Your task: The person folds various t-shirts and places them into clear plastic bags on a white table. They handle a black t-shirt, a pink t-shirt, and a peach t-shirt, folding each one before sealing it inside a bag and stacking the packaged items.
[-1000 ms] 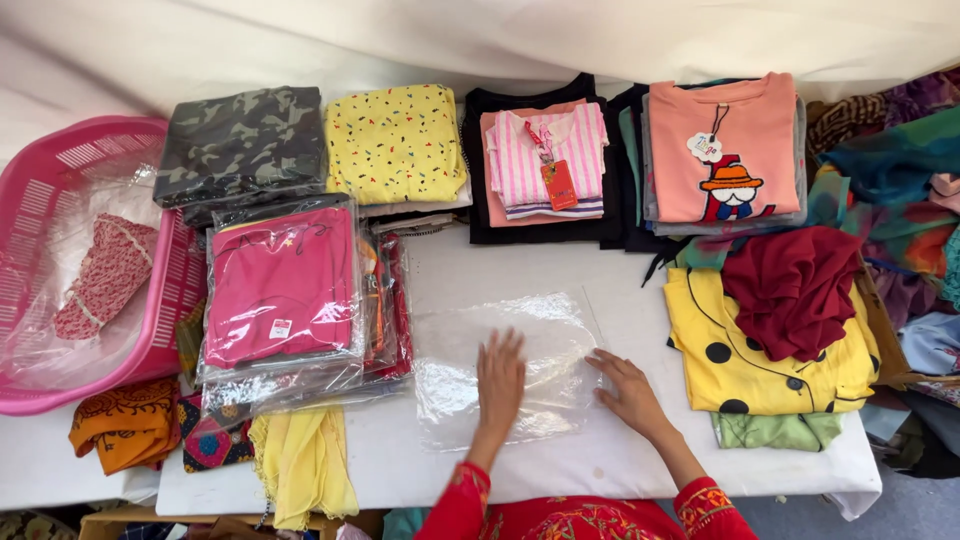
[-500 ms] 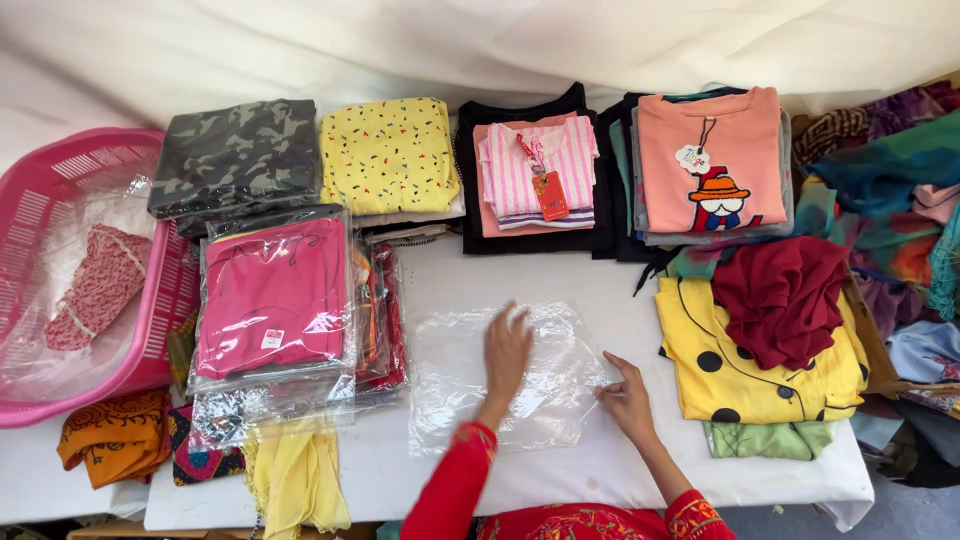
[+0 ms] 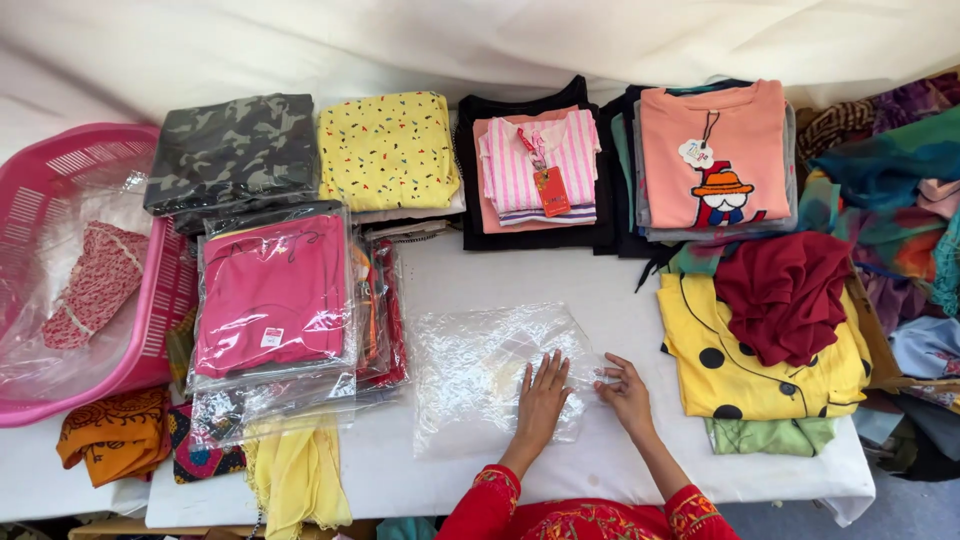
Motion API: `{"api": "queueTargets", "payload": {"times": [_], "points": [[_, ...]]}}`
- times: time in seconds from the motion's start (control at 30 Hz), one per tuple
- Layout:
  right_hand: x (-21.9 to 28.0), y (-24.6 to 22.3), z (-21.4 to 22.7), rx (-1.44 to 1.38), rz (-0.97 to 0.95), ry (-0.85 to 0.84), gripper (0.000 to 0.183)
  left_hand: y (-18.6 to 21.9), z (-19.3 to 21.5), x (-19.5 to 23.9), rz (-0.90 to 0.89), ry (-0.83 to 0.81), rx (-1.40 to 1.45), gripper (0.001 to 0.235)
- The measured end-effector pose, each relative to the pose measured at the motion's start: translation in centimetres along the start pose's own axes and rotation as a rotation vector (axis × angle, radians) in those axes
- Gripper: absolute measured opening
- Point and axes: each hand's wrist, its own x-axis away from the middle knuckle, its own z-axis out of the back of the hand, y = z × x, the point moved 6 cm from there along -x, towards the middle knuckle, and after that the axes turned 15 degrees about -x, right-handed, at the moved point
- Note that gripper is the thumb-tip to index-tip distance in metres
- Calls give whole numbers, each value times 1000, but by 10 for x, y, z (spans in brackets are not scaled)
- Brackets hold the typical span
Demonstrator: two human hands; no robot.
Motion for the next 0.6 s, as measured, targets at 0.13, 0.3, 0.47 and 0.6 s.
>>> {"api": "queueTargets", "payload": {"times": [0.13, 0.3, 0.47, 0.6], "points": [[-8, -1, -5, -5, -8, -17, 65, -3, 21, -4, 63, 34, 150, 54], [-8, 10, -30, 31, -162, -152, 88, -19, 50, -17, 138, 23, 325, 51], [-22, 4, -37, 52, -167, -396, 72, -73, 70, -53, 163, 299, 47, 50], [-15, -75, -41, 289, -5, -389, 44, -132, 124, -94, 265, 310, -37, 61]]}}
